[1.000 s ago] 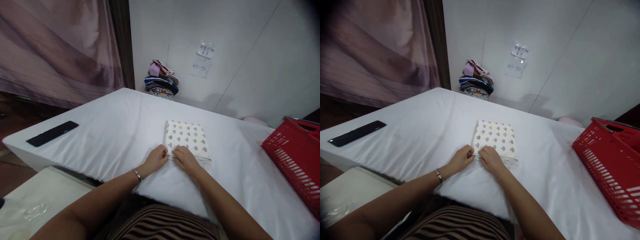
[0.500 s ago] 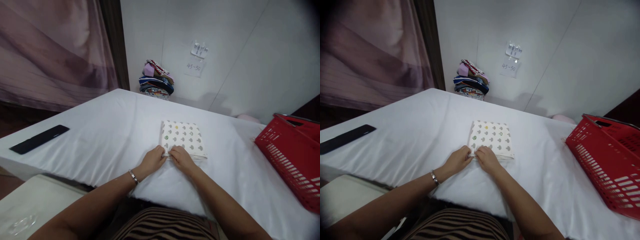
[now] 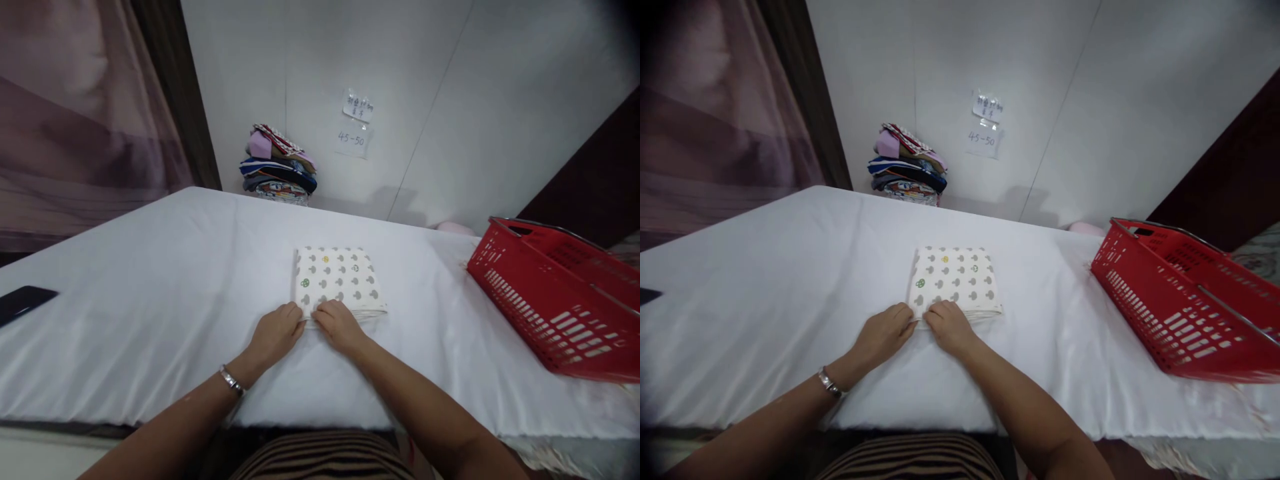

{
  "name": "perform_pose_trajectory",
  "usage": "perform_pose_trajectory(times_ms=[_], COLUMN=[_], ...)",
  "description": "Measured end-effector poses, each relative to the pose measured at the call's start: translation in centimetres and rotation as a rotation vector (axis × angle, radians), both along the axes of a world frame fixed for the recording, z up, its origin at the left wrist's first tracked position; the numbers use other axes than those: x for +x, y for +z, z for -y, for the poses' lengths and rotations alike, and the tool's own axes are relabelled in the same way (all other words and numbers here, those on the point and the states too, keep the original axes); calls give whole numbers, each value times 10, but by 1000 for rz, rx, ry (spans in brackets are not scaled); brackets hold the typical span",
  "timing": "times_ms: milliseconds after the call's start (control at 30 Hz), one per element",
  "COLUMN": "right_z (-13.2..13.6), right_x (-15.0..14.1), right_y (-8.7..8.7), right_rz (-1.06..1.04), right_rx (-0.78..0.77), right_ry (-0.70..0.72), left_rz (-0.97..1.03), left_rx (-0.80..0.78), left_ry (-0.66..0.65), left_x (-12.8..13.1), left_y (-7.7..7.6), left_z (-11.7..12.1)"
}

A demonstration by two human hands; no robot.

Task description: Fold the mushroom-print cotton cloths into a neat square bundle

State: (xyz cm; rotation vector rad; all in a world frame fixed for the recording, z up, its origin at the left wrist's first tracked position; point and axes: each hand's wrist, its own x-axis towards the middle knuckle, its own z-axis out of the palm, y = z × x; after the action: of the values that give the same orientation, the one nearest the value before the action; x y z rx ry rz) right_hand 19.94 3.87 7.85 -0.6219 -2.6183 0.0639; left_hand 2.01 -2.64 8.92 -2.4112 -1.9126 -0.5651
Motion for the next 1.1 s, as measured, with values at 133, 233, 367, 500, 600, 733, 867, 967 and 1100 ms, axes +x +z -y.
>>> perform_pose_trajectory(times_ms=[133, 233, 367, 500, 600, 733, 867, 967, 1100], right_z=[1, 1, -2, -9, -14, -14, -13, -24, -54], right_x=[-2, -2, 15, 64, 103, 125, 108, 83, 58], right_y=[-1, -1, 2, 4, 2, -1, 9, 21, 20], right_rz=[-4, -9, -71, -173, -201, -194, -197, -218, -120], right_rx=[6, 2, -60, -81, -86, -95, -142, -164, -185], right_ry=[-22, -17, 19, -94, -218, -269, -312, -286, -303], left_rz=[25, 29, 69, 113, 135, 154, 153, 191, 179], left_rx=[44, 24, -8, -31, -36, -48, -53, 30, 10], left_ry=[-63, -92, -101, -110, -123, -139, -118, -102, -78], left_x=[2, 2, -1, -4, -6, -8, -3, 8, 18], left_y=[-2, -3, -3, -5, -7, 3, 26, 31, 10], left_z=[0, 0, -1, 0, 1, 0, -15, -36, -55])
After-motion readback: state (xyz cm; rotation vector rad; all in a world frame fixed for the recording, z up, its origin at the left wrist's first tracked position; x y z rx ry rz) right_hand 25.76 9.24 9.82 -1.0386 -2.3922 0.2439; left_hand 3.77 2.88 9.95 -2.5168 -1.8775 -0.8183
